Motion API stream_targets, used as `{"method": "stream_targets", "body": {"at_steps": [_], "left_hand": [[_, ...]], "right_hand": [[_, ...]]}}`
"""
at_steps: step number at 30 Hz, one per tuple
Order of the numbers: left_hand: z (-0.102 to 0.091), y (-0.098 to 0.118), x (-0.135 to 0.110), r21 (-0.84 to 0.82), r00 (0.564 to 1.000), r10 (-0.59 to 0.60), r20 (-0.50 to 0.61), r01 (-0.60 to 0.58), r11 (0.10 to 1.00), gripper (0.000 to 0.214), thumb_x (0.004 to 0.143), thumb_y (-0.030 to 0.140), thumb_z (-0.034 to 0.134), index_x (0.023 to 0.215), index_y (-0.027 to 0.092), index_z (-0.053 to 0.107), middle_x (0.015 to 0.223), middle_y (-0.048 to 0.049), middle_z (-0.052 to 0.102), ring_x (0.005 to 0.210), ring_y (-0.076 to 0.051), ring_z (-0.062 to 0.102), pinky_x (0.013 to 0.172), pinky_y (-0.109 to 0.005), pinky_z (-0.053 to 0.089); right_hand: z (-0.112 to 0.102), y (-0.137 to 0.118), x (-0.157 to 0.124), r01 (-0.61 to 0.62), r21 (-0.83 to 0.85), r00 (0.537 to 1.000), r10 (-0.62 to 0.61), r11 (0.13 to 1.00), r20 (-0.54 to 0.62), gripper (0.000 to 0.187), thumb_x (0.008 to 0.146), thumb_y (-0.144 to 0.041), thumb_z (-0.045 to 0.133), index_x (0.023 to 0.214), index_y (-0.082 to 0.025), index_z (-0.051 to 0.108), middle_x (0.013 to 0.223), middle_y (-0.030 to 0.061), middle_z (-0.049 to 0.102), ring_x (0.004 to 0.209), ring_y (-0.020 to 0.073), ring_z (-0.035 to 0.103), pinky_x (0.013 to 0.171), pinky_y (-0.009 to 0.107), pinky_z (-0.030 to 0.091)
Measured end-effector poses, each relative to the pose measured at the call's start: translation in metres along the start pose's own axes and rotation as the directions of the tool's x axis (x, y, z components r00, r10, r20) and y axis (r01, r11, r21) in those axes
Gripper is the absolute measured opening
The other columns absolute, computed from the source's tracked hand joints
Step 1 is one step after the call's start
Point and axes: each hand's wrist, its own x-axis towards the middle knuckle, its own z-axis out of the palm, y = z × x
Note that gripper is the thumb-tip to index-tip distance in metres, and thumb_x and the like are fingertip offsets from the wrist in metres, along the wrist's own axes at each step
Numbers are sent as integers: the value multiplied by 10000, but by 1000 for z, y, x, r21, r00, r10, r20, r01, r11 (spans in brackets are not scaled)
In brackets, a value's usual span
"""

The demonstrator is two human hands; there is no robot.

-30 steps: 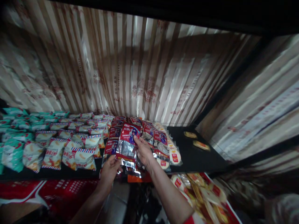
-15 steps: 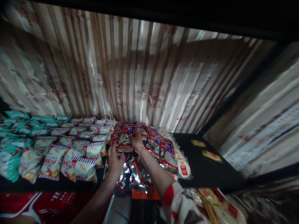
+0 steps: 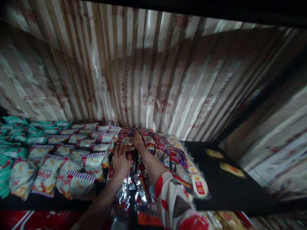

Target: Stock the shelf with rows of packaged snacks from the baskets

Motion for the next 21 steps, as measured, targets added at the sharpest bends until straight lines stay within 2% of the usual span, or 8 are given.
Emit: {"method": "stream_targets", "body": {"at_steps": [5, 9, 11, 14, 16, 19, 21], "left_hand": [[6, -2, 16, 19, 1000, 1, 24, -2, 1000, 471, 806, 201, 404, 1267, 170, 500, 1372, -94, 458, 1326, -243, 308, 1028, -434, 305], [9, -2, 23, 9, 999, 4, 44, -4, 1000, 456, 811, 207, 404, 1250, 153, 515, 1369, -108, 457, 1299, -242, 361, 1059, -431, 271], [12, -3, 26, -2, 999, -6, 35, 6, 1000, 456, 809, 201, 405, 1249, 152, 514, 1365, -110, 463, 1289, -234, 378, 1068, -419, 263], [17, -4, 28, -14, 1000, -15, 23, 15, 1000, 470, 808, 202, 405, 1265, 137, 494, 1353, -123, 474, 1277, -233, 394, 1068, -405, 266], [19, -5, 29, -13, 1000, -15, 20, 16, 1000, 476, 807, 210, 410, 1269, 133, 489, 1341, -126, 486, 1270, -242, 399, 1064, -409, 267], [20, -6, 31, -6, 1000, -11, 17, 11, 1000, 474, 805, 216, 417, 1268, 152, 494, 1325, -119, 503, 1256, -257, 410, 1054, -424, 271], [21, -7, 32, -3, 1000, -4, 5, 4, 1000, 471, 810, 221, 413, 1270, 162, 496, 1314, -118, 513, 1242, -261, 422, 1049, -429, 273]], "right_hand": [[5, -3, 9, 11, -185, 1000, -14, 983, -12, 672, 686, -119, 587, 1321, -131, 367, 1022, 108, 660, 958, 217, 615, 830, 307, 460], [9, -9, 12, 66, -351, 998, -64, 934, 18, 723, 725, -102, 540, 1393, -77, 264, 1062, 174, 639, 984, 244, 607, 838, 311, 447], [10, -12, 13, 92, -415, 996, -82, 905, 42, 653, 740, -91, 513, 1366, -85, 331, 1092, 182, 622, 984, 239, 604, 836, 306, 444], [12, -14, 14, 164, -490, 987, -140, 856, 84, 445, 770, -124, 495, 1213, -96, 525, 1140, 175, 594, 1040, 230, 565, 884, 297, 417], [14, -14, 13, 214, -532, 977, -183, 819, 110, 347, 801, -185, 495, 1126, -112, 595, 1149, 164, 590, 1097, 236, 520, 941, 311, 376], [16, -14, 9, 244, -571, 969, -220, 784, 113, 343, 852, -317, 472, 1095, -131, 627, 1247, 165, 536, 1199, 264, 423, 988, 363, 328], [17, -14, 7, 264, -578, 962, -256, 772, 98, 373, 866, -385, 451, 1084, -146, 638, 1376, 142, 424, 1270, 283, 332, 997, 394, 312]]}}
